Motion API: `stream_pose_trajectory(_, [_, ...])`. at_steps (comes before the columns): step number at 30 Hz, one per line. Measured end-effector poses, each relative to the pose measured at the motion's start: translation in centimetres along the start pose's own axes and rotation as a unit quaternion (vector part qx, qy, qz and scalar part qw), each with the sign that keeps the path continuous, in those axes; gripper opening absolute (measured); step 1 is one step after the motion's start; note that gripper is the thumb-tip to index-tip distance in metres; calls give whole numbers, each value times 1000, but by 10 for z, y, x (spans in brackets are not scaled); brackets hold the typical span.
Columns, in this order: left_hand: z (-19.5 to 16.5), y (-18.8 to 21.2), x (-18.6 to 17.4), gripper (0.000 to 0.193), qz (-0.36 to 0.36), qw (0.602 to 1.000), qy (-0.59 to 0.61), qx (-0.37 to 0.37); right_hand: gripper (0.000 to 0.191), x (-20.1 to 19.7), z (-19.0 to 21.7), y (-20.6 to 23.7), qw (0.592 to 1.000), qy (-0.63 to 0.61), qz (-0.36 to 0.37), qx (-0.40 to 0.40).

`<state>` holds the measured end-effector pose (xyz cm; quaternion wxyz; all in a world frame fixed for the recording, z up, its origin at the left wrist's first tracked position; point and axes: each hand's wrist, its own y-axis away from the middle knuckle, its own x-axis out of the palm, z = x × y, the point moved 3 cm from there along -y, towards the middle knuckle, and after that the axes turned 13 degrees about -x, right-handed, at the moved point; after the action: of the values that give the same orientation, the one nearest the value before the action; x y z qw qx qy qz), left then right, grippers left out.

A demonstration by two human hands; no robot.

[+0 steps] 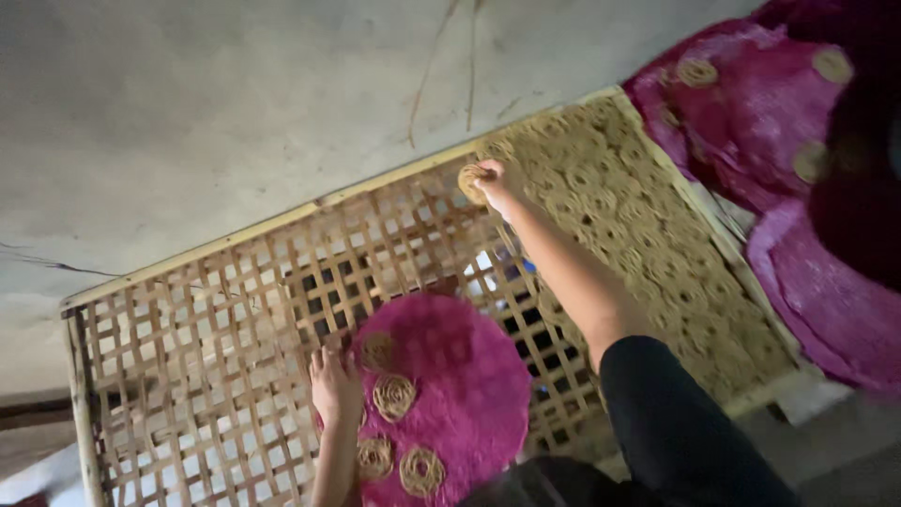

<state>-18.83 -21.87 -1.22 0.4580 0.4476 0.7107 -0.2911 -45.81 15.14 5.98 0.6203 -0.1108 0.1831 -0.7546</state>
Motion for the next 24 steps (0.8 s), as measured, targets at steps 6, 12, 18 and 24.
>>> stream_pose_trajectory(6, [-23, -17, 1, 31, 22, 998, 52, -28, 36, 33, -29, -39, 921, 363, 124, -67])
stream_pose_trajectory(12, [-61, -61, 1, 59, 14, 985, 158, -65, 57, 30, -18, -28, 838, 480, 85, -245])
stream_pose_trajectory(18, [-88, -36, 21, 71, -14, 983, -132, 127, 51, 19, 13, 78, 887, 378, 134, -228])
stream_pose_trajectory(24, [-85, -29, 17, 45, 22, 987, 19, 156, 19, 36, 38, 230, 949, 190, 246, -54])
